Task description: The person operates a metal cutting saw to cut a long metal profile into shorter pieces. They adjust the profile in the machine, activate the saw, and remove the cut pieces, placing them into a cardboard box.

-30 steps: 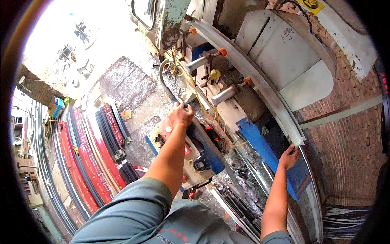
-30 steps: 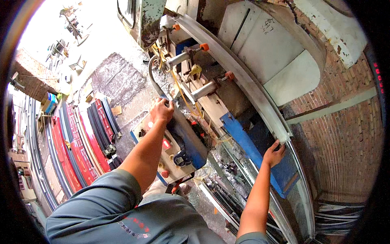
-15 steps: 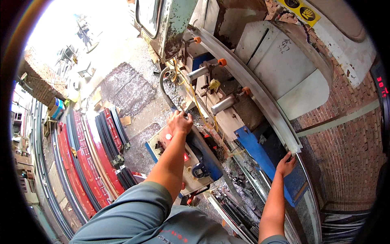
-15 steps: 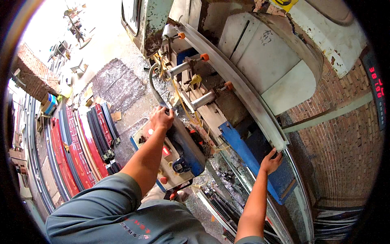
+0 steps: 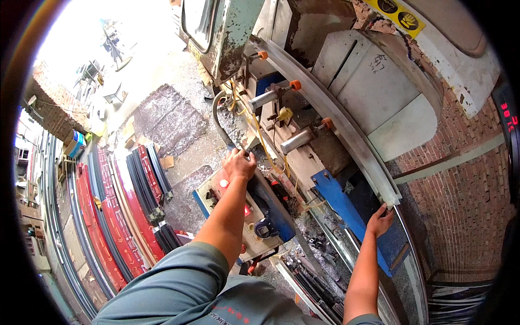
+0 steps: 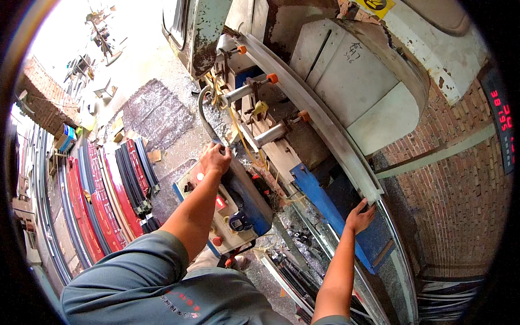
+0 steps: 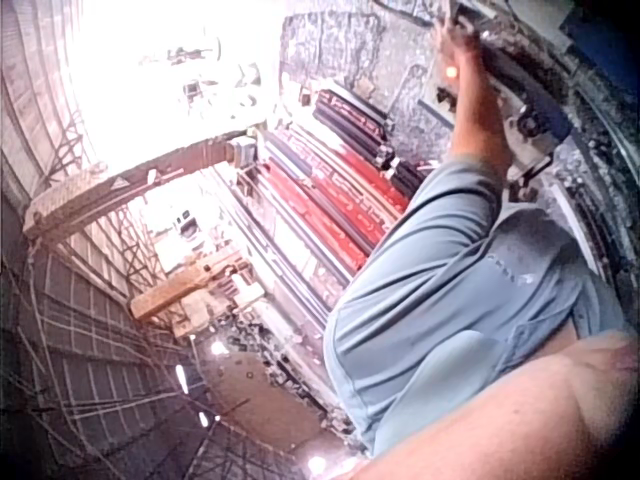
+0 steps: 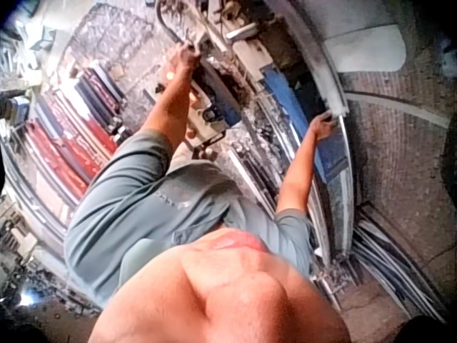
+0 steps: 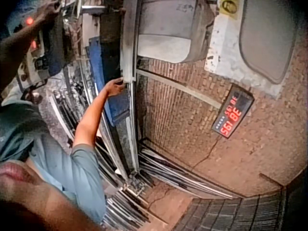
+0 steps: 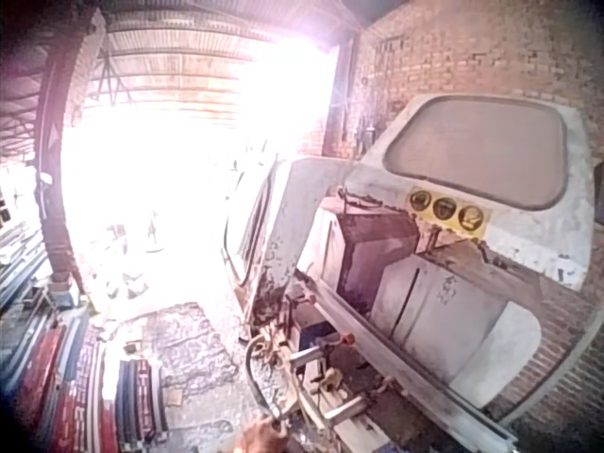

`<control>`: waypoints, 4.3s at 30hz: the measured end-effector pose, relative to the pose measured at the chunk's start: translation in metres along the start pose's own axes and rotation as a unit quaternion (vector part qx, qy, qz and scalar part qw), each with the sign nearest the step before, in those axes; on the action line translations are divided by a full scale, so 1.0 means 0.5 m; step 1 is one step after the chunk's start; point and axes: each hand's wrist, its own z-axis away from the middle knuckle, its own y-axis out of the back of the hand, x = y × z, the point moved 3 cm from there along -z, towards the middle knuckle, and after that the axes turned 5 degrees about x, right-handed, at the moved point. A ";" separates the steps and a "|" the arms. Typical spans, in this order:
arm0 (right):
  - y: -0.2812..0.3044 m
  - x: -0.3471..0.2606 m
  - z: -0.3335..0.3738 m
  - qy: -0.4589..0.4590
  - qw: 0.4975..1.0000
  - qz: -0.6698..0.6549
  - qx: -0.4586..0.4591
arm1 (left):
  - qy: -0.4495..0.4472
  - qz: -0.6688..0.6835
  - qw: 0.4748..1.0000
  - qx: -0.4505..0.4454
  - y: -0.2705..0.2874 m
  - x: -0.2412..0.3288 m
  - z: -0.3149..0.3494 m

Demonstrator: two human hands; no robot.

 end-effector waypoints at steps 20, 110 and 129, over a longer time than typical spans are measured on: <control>0.011 0.004 0.002 0.020 1.000 0.005 0.017 | -0.006 -0.003 1.000 0.016 -0.012 -0.012 -0.009; 0.017 0.019 0.006 0.106 0.994 0.028 -0.021 | -0.101 0.152 0.981 -0.065 0.349 -0.257 0.691; -0.006 0.010 0.007 0.093 0.992 0.055 -0.059 | -0.544 0.048 0.825 -0.147 0.014 0.183 0.546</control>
